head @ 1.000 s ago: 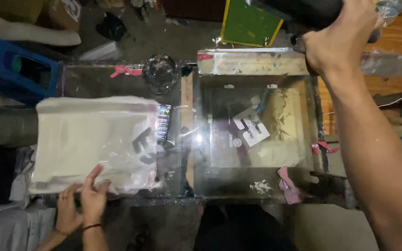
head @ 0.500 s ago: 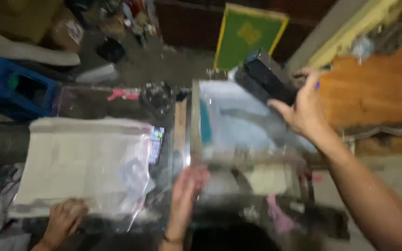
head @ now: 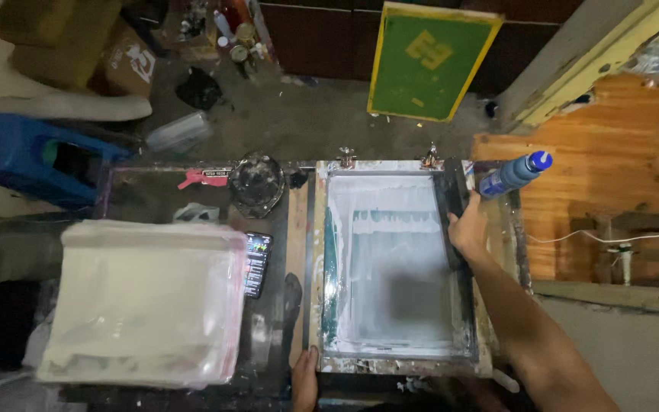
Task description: The person performs screen printing by pulling a squeegee across a screen to transfer white ink onto a plastic bag. They repeatedly place the bag under the screen, apply the ink, and lift the screen to reveal the printed design.
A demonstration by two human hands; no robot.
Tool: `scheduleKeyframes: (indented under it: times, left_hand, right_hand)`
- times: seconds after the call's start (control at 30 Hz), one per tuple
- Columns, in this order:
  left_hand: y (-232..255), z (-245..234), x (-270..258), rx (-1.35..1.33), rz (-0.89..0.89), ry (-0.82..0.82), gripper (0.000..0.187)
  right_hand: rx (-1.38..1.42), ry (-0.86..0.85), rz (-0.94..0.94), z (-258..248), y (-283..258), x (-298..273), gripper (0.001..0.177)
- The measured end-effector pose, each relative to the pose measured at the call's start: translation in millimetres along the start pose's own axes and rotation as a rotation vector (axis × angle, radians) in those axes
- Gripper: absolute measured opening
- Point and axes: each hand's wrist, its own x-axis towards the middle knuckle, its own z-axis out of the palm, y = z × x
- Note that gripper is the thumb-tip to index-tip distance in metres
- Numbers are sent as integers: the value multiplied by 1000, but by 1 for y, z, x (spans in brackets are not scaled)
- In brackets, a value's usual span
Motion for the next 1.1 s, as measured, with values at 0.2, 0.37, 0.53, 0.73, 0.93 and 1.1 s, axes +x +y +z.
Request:
scheduleKeyframes:
  times: [0.2,0.37,0.53,0.73,0.93,1.1]
  left_hand:
    - [-23,1,18,-122,-33,14,59]
    - [-2,-4,9,-283,-130,80,62]
    - [64,13,-26,-281,-449,106,84]
    - [33,-8,-22,-269,-64,19,58]
    - [38,-12,-25,-149,-135,155,58]
    - [95,0,-65,-253,-242,260,83]
  right_hand:
    - [-169,210,-56,27,32,-5,64]
    - [-6,582,-282,37,70,-88,16]
    - [-168,262,-155,-80,80,-203,24]
    - [-536,-344,144,-103,151,-209,31]
    - [-276,-500,224,-128,117,-321,45]
    - [-30,-276,540,-75,176,-377,97]
